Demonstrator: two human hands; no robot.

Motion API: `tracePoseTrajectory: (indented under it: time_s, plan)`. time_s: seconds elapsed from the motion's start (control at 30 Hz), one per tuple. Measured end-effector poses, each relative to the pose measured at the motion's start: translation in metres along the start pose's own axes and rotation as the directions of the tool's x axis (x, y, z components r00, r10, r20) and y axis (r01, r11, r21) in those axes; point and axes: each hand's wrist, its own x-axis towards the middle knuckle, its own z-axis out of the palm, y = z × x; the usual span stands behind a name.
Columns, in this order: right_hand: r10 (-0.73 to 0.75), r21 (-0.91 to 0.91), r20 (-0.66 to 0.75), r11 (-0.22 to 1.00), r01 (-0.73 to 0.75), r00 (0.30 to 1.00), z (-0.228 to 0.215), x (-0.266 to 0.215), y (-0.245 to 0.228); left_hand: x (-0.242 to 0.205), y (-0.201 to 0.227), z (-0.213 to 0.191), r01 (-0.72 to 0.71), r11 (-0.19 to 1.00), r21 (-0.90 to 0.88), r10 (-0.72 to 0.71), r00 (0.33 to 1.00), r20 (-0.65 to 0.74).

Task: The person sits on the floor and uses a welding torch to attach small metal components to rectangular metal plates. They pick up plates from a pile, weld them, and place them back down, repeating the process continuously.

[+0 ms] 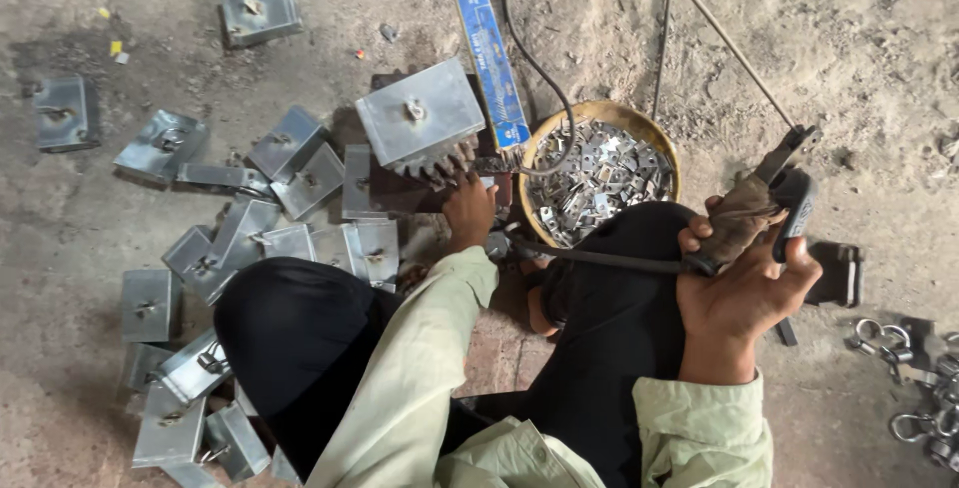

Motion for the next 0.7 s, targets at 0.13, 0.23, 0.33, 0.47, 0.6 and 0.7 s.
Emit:
tracePoseTrajectory:
  time_s: [0.13, 0.23, 0.33, 0.47, 0.6, 0.7]
  plan:
    - [-0.015, 0.006, -0.036, 1.000, 0.016, 0.999, -0.001, 0.002, 0.000, 0.007, 0.003, 0.018, -0.036, 0.999, 0.026, 0.035, 0.999, 0.013]
    - [-0.024, 0.009, -0.026, 1.000, 0.024, 0.999, -0.004, 0.004, -0.001, 0.004, 0.002, 0.024, -0.065, 0.997, -0.043, 0.065, 0.998, -0.020]
    - [-0.016, 0.035, -0.021, 0.999, 0.016, 1.000, -0.007, 0.005, 0.001, 0.000, 0.001, 0.017, -0.093, 0.985, -0.149, 0.100, 0.994, 0.041]
    - [-0.141, -0.062, 0.035, 0.988, 0.142, 0.989, 0.001, 0.004, 0.007, -0.008, 0.000, -0.015, -0.154, 0.898, -0.413, 0.174, 0.985, 0.010]
    - [-0.334, -0.235, 0.166, 0.900, 0.366, 0.928, 0.017, -0.005, 0.026, -0.015, -0.012, -0.078, -0.211, 0.662, -0.719, 0.235, 0.970, -0.069]
    - [-0.404, -0.365, 0.272, 0.797, 0.482, 0.873, 0.026, -0.021, 0.042, -0.027, -0.034, -0.131, -0.082, 0.619, -0.781, 0.167, 0.986, 0.029]
